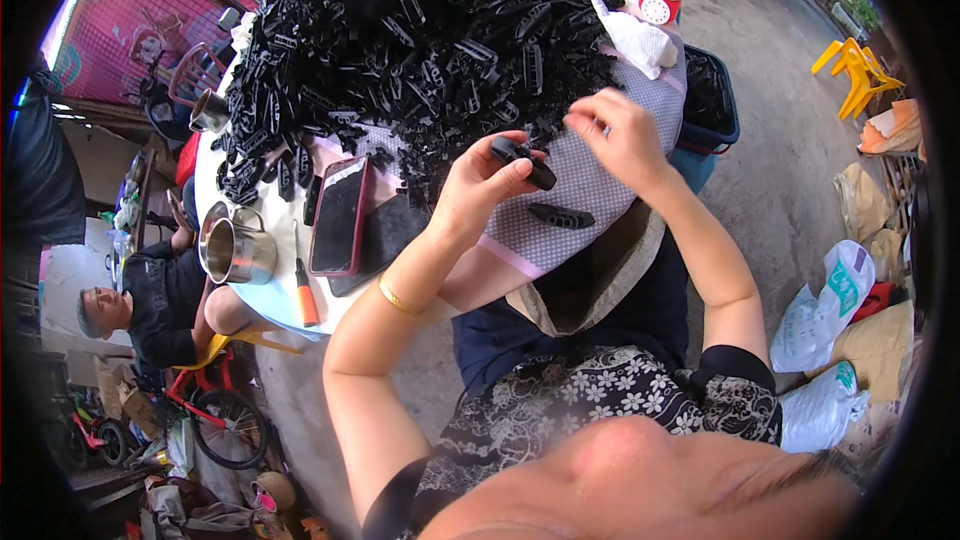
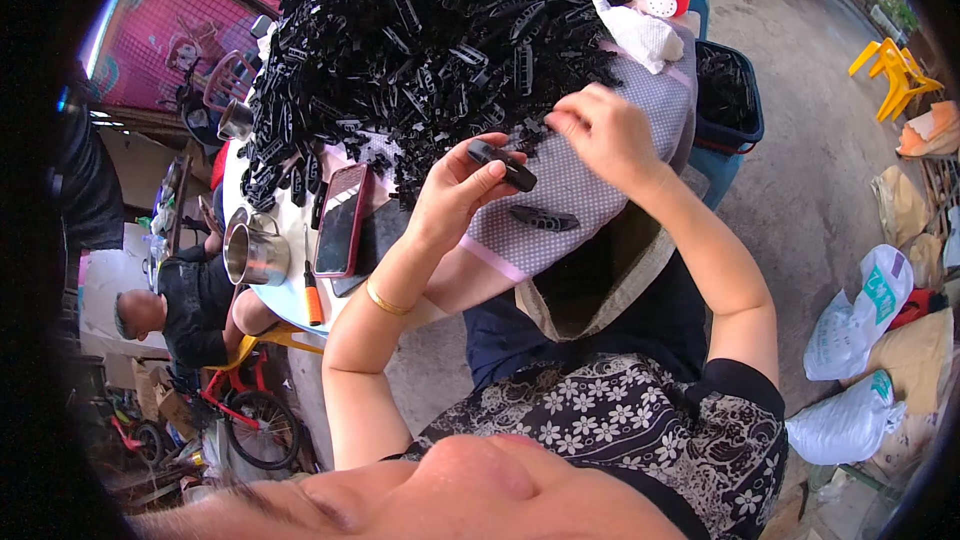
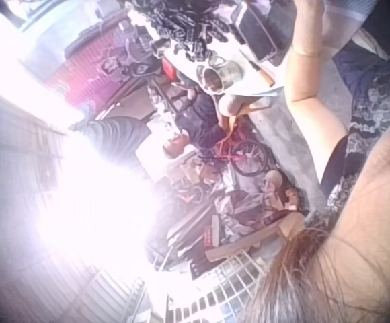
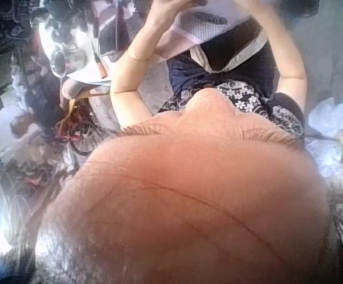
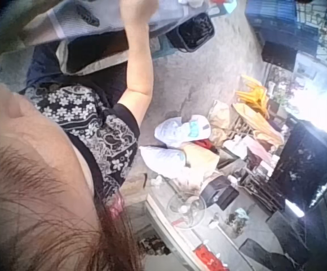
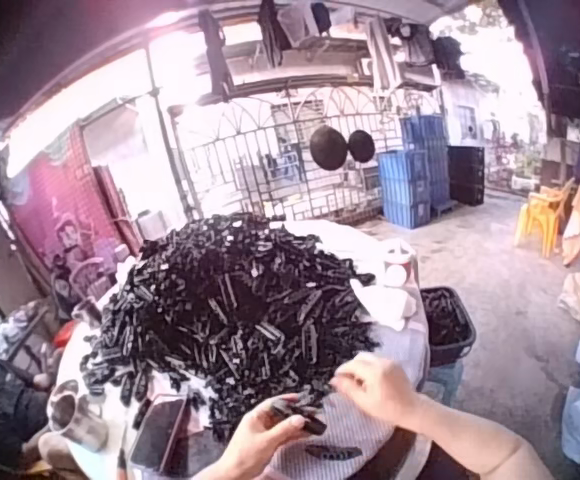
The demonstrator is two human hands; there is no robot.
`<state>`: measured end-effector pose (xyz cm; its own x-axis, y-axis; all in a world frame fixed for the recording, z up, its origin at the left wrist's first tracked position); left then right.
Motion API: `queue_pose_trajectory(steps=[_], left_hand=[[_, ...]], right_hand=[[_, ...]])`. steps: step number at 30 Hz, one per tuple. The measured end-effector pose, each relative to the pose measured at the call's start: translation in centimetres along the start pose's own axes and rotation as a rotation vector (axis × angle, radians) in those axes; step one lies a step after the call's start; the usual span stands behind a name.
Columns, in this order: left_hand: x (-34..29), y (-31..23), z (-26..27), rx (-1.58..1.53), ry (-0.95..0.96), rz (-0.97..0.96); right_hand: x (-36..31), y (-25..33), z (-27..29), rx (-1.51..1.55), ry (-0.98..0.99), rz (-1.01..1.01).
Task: The person repeatedly takes plastic pieces from a pile on the table, assembles them by attaching smaller components by hand, and drops the finished parts into a bag.
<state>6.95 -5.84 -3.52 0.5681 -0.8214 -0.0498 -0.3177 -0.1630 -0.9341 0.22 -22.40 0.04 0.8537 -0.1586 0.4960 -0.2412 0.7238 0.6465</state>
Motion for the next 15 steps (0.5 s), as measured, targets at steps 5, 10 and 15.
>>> queue_pose_trajectory(steps=[5, 10, 15], left_hand=[[-0.1, 0.2, -0.3, 0.044, 0.012, 0.032], [-0.1, 0.5, -0.1, -0.013, 0.021, 0.028], [-0.1, 1.0, 0.0, -0.099, 0.033, 0.067]], right_hand=[[0.1, -3.1, 0.0, -0.337, -0.032, -0.012], [-0.2, -1.4, -0.2, -0.378, -0.105, 0.125], [-1.3, 2.7, 0.5, -0.067, -0.162, 0.241]])
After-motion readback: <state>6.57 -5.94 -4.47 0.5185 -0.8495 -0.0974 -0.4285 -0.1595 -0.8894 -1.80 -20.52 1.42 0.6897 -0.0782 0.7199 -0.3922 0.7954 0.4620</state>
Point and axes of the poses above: each hand's wrist, its own x-axis towards the middle knuckle, its own z-axis out of the back of the hand, y = z × x, the point moved 6 cm from there along x, towards the middle knuckle, and after that the axes turned 3 degrees about y, right-handed, at the moved point
